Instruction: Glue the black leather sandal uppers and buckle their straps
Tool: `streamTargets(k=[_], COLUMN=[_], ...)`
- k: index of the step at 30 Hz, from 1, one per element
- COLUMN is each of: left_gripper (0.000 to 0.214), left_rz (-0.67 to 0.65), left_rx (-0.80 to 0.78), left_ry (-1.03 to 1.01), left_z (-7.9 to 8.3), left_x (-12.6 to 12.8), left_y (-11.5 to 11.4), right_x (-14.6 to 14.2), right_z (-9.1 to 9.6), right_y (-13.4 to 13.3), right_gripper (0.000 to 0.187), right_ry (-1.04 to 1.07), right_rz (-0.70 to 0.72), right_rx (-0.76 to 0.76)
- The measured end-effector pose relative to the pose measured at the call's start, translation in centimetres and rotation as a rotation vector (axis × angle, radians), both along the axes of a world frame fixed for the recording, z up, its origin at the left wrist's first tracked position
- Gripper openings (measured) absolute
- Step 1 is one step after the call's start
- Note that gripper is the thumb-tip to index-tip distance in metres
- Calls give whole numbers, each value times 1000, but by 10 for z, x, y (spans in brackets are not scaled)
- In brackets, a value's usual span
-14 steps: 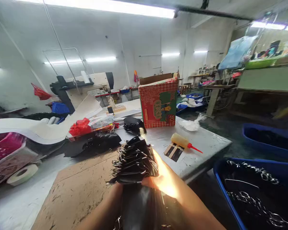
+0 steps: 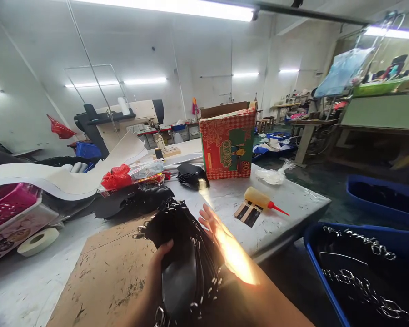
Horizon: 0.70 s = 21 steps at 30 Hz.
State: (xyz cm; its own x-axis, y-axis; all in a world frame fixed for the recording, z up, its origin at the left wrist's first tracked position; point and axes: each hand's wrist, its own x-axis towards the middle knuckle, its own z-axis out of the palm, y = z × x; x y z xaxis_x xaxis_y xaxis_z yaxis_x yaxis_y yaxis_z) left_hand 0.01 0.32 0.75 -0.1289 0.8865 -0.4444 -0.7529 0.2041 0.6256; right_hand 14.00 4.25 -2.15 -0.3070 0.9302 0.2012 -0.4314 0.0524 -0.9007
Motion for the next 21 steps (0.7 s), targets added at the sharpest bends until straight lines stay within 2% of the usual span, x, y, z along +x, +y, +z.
streamTargets(k=[3, 6, 8, 10, 12, 14, 17, 19, 21], left_gripper=[16, 16, 18, 20, 25, 32, 31, 24, 32], left_rz=[79, 150, 192, 277, 399, 477, 414, 339, 262], left_rx=[-6, -47, -59, -42, -31, -38, -69, -104, -94], left_ry=[45, 89, 102, 143, 230, 310, 309, 269, 224], left_z=[5, 5, 3, -1, -8, -16, -31, -44, -59], left_x=[-2, -8, -15, -24, -37, -51, -74, -90, -105], left_y=[3, 3, 1, 0, -1, -2, -9, -20, -35], right_x=[1, 3, 0, -10, -27, -48, -78, -91, -99], right_z=[-6, -13, -20, -28, -36, -39, -34, -30, -27], right_y=[1, -1, -3, -7, -13, -21, -34, -38, -39], right_gripper=[82, 68, 66, 81, 106, 129, 147, 144, 136], right_ry=[19, 48, 37, -2, -39, -75, -57, -27, -17], right_rz=[-35, -22, 1, 5, 21, 112, 266, 303, 321], right_rx=[-49, 46, 124, 178, 185, 144, 160, 218, 269])
